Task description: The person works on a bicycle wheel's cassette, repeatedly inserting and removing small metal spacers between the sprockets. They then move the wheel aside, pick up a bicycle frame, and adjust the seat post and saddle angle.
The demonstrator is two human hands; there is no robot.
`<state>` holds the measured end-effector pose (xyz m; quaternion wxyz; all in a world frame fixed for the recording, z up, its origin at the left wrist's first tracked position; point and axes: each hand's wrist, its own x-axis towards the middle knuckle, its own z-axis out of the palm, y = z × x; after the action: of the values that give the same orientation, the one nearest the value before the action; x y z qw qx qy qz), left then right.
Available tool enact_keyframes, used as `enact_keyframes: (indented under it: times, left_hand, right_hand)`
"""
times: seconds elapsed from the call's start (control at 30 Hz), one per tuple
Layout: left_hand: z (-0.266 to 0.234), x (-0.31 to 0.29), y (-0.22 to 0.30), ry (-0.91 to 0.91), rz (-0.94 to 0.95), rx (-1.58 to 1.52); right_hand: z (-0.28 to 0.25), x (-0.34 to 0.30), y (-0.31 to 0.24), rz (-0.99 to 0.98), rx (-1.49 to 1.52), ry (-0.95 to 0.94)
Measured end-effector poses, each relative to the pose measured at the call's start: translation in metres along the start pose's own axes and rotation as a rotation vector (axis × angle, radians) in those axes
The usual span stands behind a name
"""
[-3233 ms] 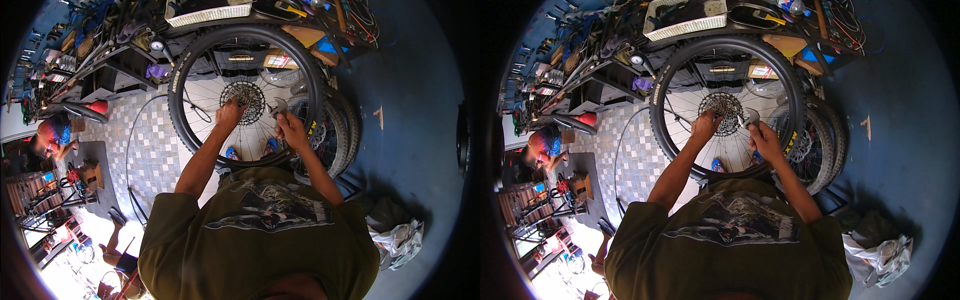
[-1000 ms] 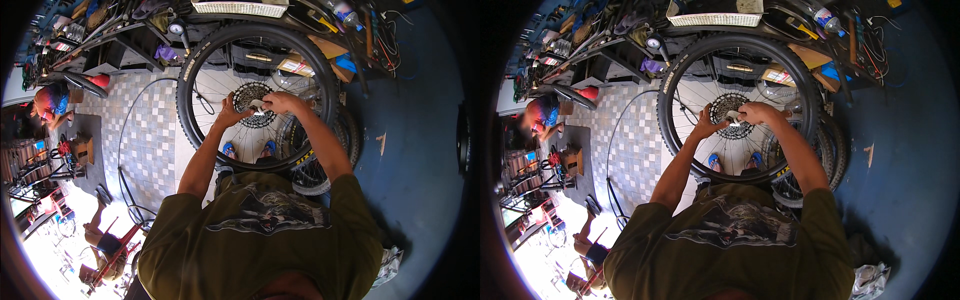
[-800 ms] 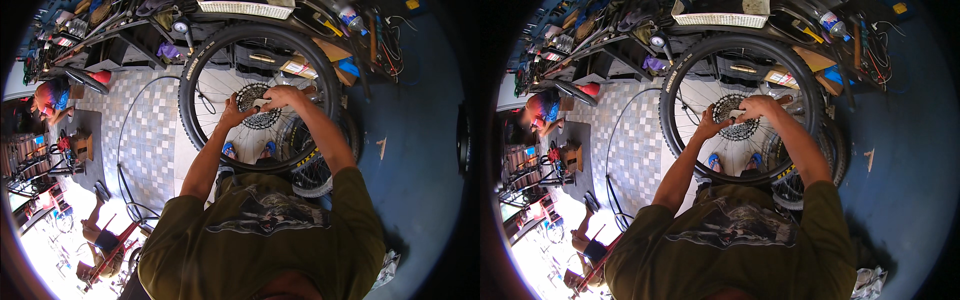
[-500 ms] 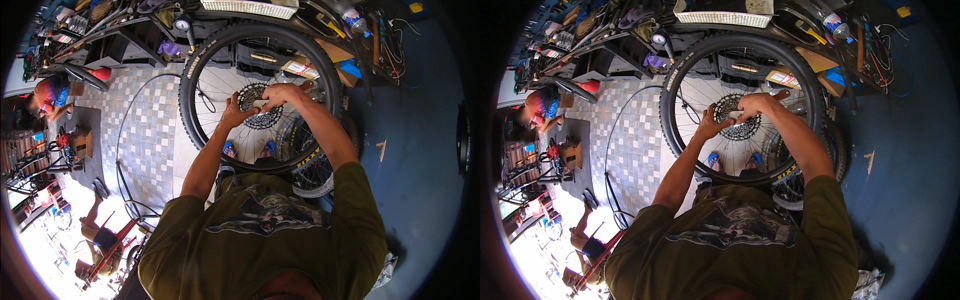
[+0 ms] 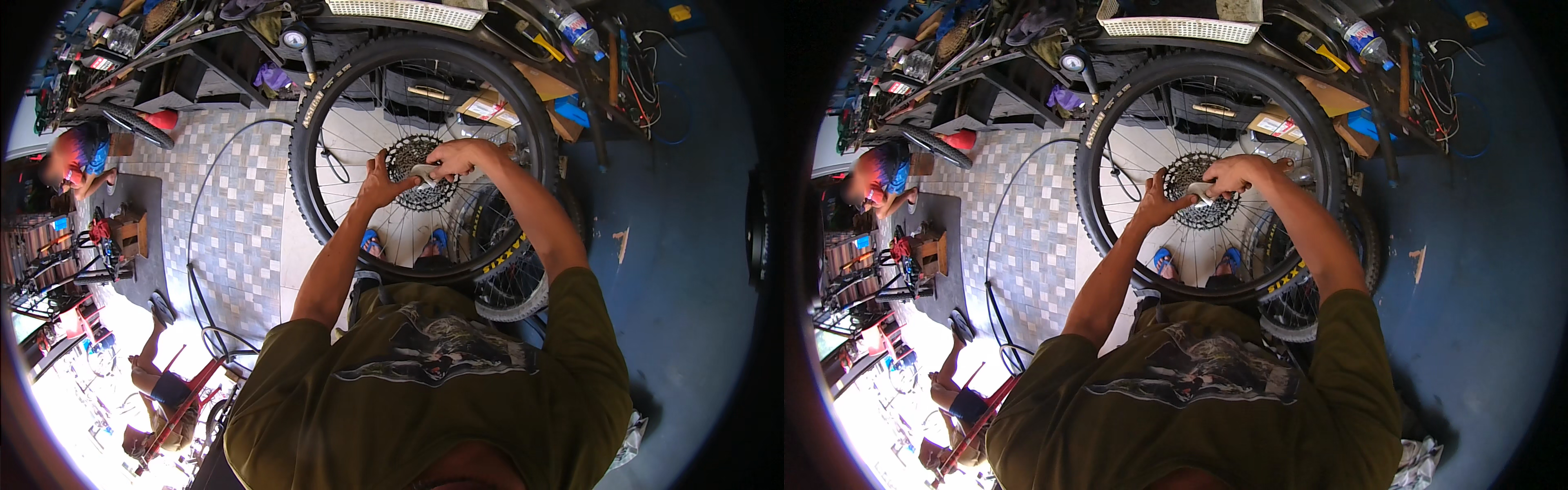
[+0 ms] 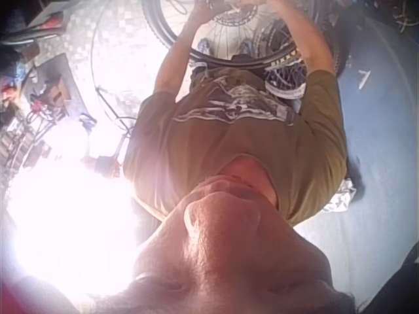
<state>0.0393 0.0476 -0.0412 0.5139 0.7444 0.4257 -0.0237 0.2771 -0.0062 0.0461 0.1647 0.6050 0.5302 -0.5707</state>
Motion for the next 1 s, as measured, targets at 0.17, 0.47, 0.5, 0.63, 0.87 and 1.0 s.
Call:
enact_keyframes:
  times: [0.17,0.47,0.5,0.63,0.87,1.0]
  left_hand:
    - [0.001,-0.001,0.001,0.033,0.012,-0.014]
    - [0.002,-0.004,0.007,0.007,-0.004,-0.015]
    - [0.003,-0.004,0.006,0.016,-0.004,-0.006]
    - [0.007,0.0,-0.004,0.056,0.035,0.028]
    - [0.008,0.003,-0.017,0.096,0.047,0.125]
    - [-0.011,0.0,0.017,0.016,-0.025,0.259]
  right_hand:
    - [0.004,0.004,0.005,-0.022,0.011,0.034]
    - [0.106,0.01,0.03,-0.134,0.452,0.422]
    - [0.14,0.021,0.024,-0.081,0.635,0.546]
    - [0.24,0.099,-0.038,-0.041,1.24,1.183]
    - [0.244,0.064,-0.043,-0.303,1.499,0.78]
    - [0.213,0.037,-0.025,-0.216,1.412,0.543]
